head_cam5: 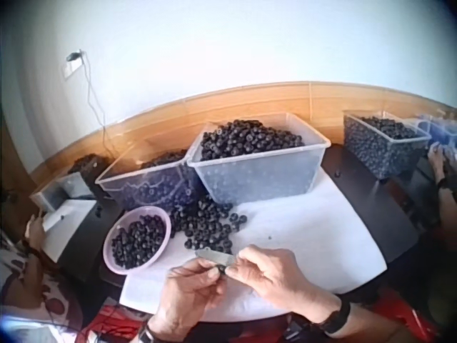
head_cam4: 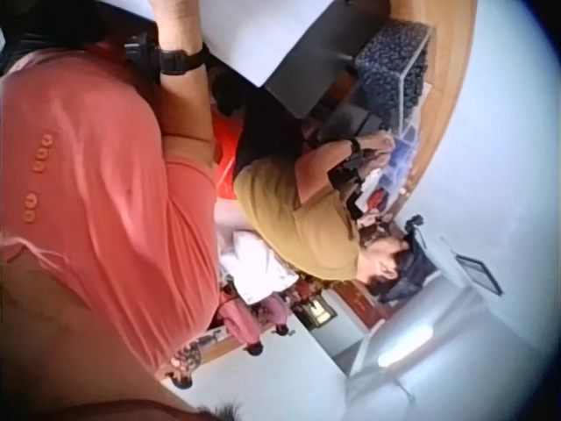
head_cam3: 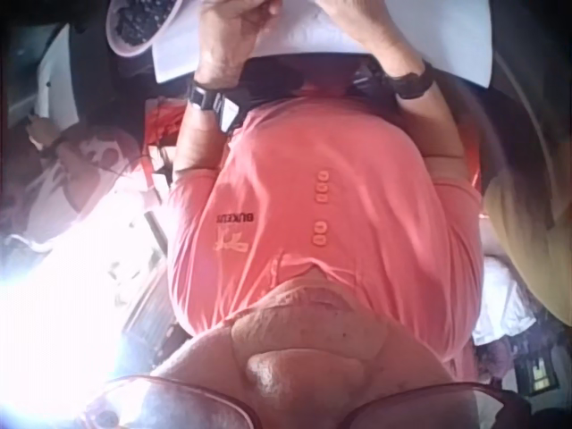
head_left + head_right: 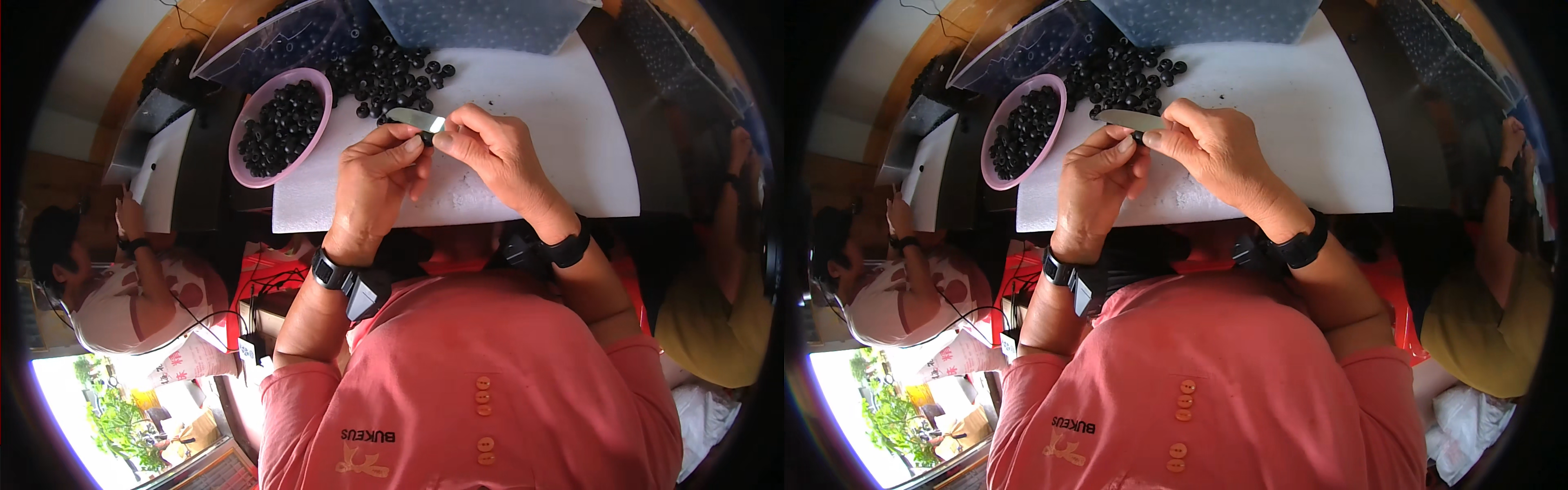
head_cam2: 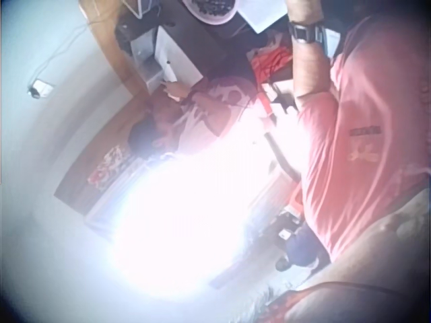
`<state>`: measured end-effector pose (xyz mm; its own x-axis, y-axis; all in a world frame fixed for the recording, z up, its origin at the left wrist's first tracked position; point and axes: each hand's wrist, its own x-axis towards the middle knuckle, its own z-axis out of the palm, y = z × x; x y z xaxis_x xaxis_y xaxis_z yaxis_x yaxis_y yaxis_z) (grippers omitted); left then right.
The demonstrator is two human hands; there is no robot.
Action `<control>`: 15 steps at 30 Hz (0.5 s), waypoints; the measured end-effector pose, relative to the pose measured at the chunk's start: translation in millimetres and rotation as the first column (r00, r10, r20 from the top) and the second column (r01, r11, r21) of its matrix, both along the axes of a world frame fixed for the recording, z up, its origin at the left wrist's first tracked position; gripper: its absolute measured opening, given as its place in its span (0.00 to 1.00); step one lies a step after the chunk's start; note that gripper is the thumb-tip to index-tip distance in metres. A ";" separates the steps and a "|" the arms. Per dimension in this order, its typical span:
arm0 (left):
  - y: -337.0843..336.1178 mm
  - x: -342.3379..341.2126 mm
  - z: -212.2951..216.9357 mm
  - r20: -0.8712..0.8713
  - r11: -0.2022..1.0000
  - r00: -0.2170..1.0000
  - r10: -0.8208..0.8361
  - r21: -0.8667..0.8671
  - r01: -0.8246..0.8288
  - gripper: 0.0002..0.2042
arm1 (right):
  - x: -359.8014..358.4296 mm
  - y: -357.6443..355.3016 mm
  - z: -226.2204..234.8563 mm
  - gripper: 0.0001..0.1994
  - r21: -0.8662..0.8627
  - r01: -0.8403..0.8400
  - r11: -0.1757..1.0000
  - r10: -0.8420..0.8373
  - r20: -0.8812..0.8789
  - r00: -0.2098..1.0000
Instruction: Using a small utility knife to trim excess material from black rubber grommets at a workspace.
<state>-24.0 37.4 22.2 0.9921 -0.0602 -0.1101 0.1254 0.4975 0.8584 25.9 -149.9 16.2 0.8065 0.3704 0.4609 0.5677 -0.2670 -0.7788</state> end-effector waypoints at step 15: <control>-7.4 4.0 -3.1 0.038 1.000 0.999 -0.009 0.004 0.008 0.06 | -1.2 -2.0 -1.3 0.12 0.087 -0.056 0.995 0.057 -0.006 0.998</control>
<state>-20.0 29.9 19.2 0.9950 -0.0683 -0.0723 0.0967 0.4931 0.8646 24.7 -151.9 14.9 0.7896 0.3744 0.4861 0.5730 -0.1665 -0.8025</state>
